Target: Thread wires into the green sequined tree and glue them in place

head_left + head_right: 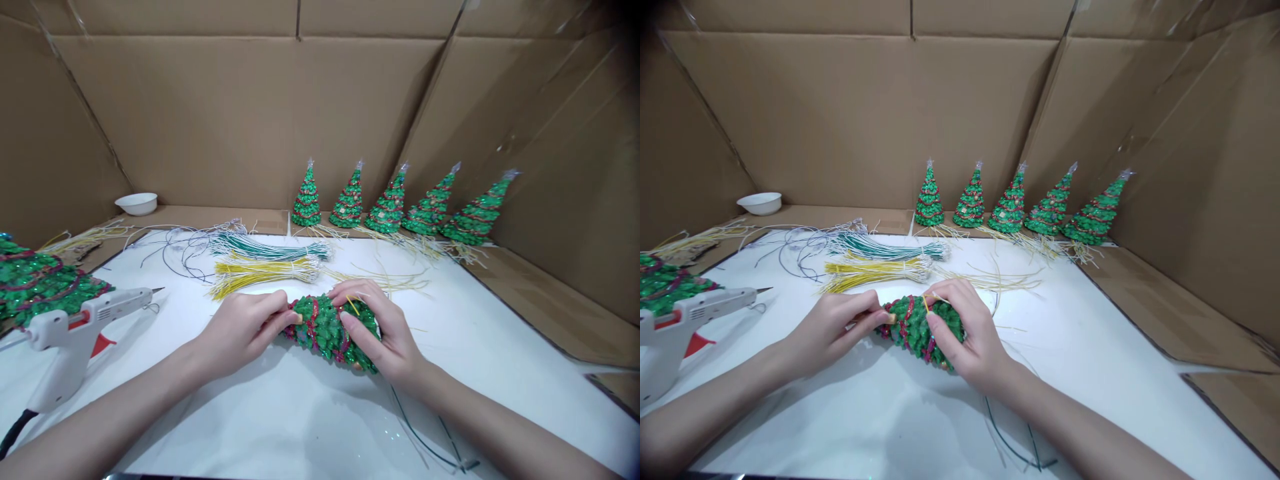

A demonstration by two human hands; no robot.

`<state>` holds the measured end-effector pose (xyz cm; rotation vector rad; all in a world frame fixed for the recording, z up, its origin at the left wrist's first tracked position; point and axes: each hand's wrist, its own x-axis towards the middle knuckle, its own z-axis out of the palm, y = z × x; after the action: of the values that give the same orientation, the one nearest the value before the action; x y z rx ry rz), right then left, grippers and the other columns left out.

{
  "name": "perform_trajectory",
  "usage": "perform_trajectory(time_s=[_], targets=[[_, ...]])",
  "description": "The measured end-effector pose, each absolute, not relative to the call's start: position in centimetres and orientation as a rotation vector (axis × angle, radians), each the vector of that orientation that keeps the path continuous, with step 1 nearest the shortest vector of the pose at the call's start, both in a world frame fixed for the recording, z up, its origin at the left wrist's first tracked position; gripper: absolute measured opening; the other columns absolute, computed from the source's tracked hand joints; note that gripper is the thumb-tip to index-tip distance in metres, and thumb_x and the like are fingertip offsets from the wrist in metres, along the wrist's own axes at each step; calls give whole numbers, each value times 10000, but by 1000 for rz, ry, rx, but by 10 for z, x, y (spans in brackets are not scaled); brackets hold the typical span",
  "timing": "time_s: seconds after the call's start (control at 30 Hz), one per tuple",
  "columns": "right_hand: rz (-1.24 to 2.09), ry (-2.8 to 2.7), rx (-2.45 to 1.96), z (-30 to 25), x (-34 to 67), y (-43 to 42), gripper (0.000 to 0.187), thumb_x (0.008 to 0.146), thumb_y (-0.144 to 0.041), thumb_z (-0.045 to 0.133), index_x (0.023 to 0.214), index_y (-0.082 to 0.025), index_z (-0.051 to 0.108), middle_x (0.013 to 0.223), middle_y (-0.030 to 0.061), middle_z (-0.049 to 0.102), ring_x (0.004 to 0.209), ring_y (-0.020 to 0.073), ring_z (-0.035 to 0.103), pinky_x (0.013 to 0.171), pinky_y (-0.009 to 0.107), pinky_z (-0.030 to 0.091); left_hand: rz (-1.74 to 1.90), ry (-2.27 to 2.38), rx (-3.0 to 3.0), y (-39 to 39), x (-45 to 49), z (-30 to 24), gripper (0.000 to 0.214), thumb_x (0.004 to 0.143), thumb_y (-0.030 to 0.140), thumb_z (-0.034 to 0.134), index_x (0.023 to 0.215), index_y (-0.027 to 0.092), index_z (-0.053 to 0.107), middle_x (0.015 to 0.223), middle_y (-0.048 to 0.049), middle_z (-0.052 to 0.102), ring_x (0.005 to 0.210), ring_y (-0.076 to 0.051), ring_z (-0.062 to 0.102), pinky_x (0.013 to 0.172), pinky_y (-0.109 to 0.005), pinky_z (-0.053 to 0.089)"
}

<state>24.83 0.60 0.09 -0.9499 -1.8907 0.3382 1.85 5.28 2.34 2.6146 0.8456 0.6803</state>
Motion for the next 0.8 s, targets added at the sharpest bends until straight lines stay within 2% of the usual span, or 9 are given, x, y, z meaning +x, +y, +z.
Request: perform_trajectory(time_s=[0.27,0.43,0.57,0.8], targets=[[491,-1801,-887,0,253,7,203,956,-284,393,1040,-244,574,1054,52,614,1055,216,550,962,383,403,885,1088,2558,70,8,22,226,969,316,430,815,177,520,616,46,537,518,-87,437,538,-199,337],[518,-1676,-876,-3,256,10,271,967,-326,373,938,-236,627,989,50,651,1032,224,568,982,405,387,781,1178,2556,80,6,18,208,964,330,430,878,183,549,815,-10,655,680,-133,581,613,-228,396],[540,-1484,-802,2,266,20,377,949,-401,330,858,-228,652,912,63,650,956,251,587,960,447,399,704,1228,2558,85,4,15,196,949,316,450,890,190,587,925,-38,685,815,-176,623,679,-257,433],[656,-1202,-914,11,308,52,487,874,-559,280,746,-243,628,804,69,648,881,265,623,855,448,468,637,1343,2607,100,-8,10,220,936,344,460,882,206,622,933,-45,693,879,-218,610,706,-294,428]])
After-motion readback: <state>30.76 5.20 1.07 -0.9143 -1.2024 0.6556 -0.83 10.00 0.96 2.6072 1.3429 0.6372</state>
